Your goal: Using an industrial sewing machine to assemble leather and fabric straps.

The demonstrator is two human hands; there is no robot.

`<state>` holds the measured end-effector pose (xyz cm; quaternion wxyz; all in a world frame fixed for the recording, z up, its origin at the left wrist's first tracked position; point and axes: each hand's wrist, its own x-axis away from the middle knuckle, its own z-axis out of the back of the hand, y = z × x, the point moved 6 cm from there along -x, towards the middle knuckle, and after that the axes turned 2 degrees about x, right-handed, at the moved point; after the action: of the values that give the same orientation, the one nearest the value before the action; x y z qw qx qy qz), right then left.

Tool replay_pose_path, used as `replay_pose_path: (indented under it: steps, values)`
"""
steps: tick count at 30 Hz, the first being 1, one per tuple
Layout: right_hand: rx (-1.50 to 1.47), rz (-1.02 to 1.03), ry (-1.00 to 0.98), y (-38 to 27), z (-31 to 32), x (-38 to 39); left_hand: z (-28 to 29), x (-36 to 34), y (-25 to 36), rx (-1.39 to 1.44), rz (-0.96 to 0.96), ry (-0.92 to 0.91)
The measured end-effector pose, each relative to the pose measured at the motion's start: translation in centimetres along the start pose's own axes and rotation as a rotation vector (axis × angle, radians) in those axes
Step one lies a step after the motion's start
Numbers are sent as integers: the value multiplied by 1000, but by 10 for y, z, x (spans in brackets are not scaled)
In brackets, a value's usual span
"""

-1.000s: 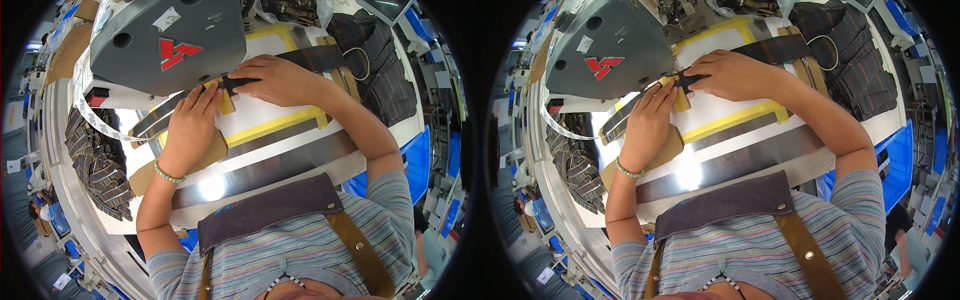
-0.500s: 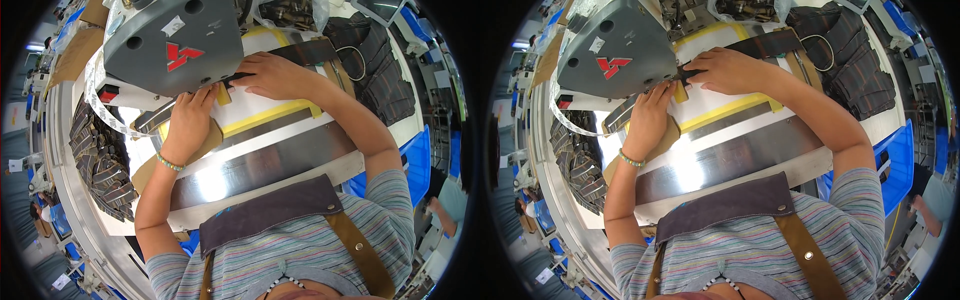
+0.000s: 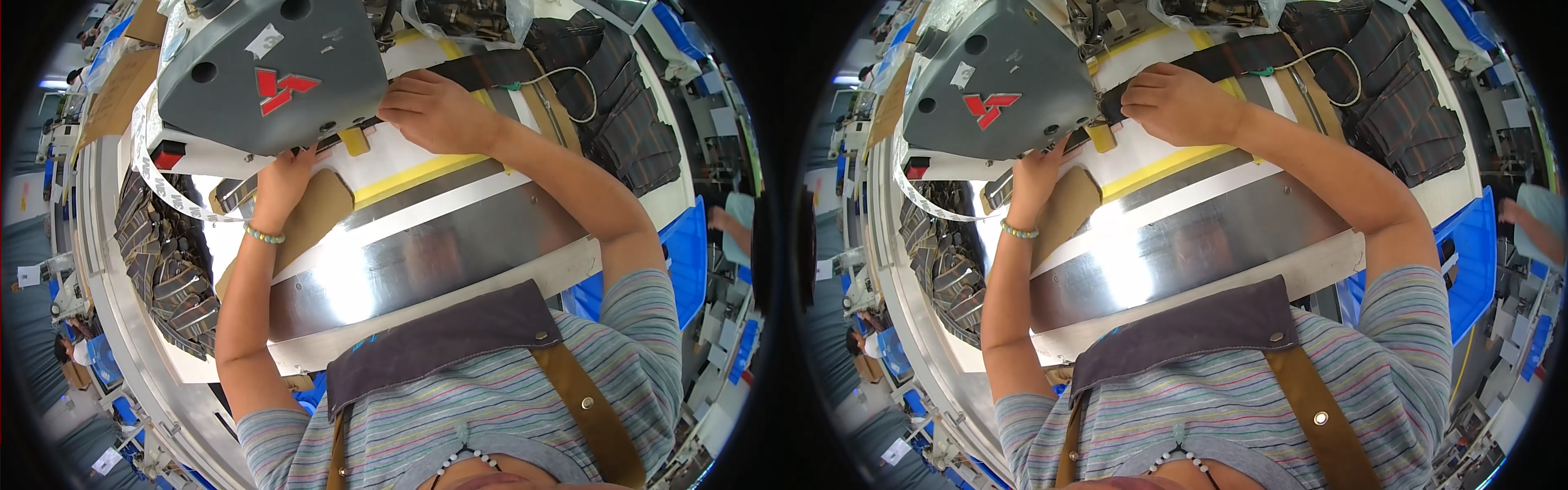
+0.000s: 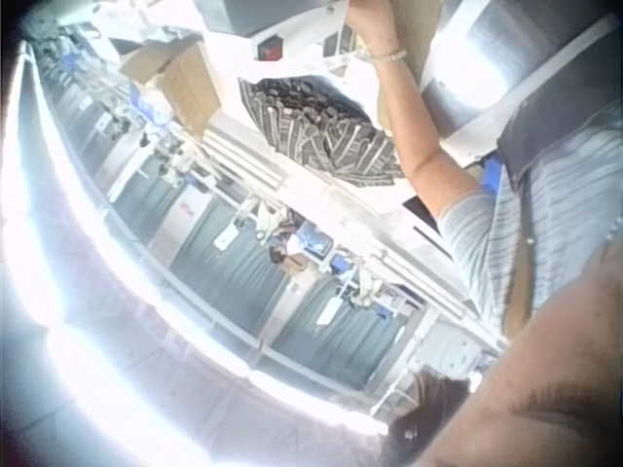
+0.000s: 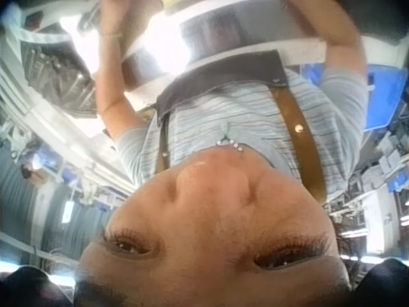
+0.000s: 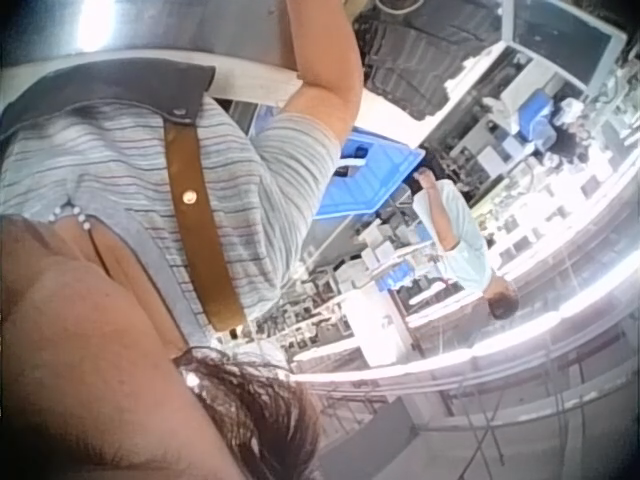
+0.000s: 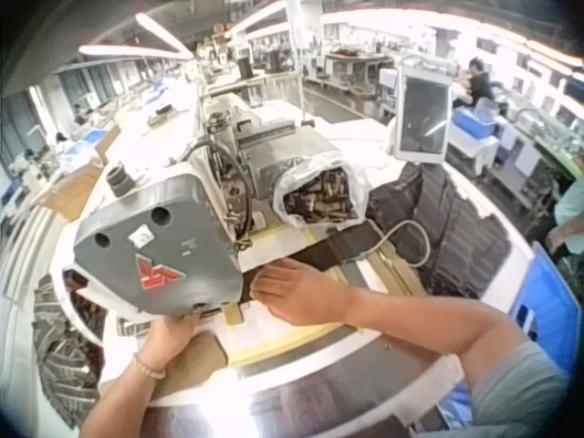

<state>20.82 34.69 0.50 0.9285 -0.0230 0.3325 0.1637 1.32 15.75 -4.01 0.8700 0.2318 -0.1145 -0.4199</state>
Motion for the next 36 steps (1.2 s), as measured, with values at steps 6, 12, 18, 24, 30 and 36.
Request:
replay_pose_path:
  steps: [6,12,18,24,30,36]
  values:
    - [45,164,6,-13,5,0,-10,-13,15,-64,-274,61]
    - [-184,172,-155,-18,-3,2,-5,-6,25,565,153,-11]
    - [-24,-316,-233,-13,0,20,-1,23,53,624,-55,-53]
    - [-87,-209,-137,-21,9,24,-4,31,66,570,-25,19]
    - [-179,-93,-234,-29,-1,21,-8,24,79,403,-43,91]
    - [-141,-85,-249,-31,1,20,-14,20,80,385,-131,153]
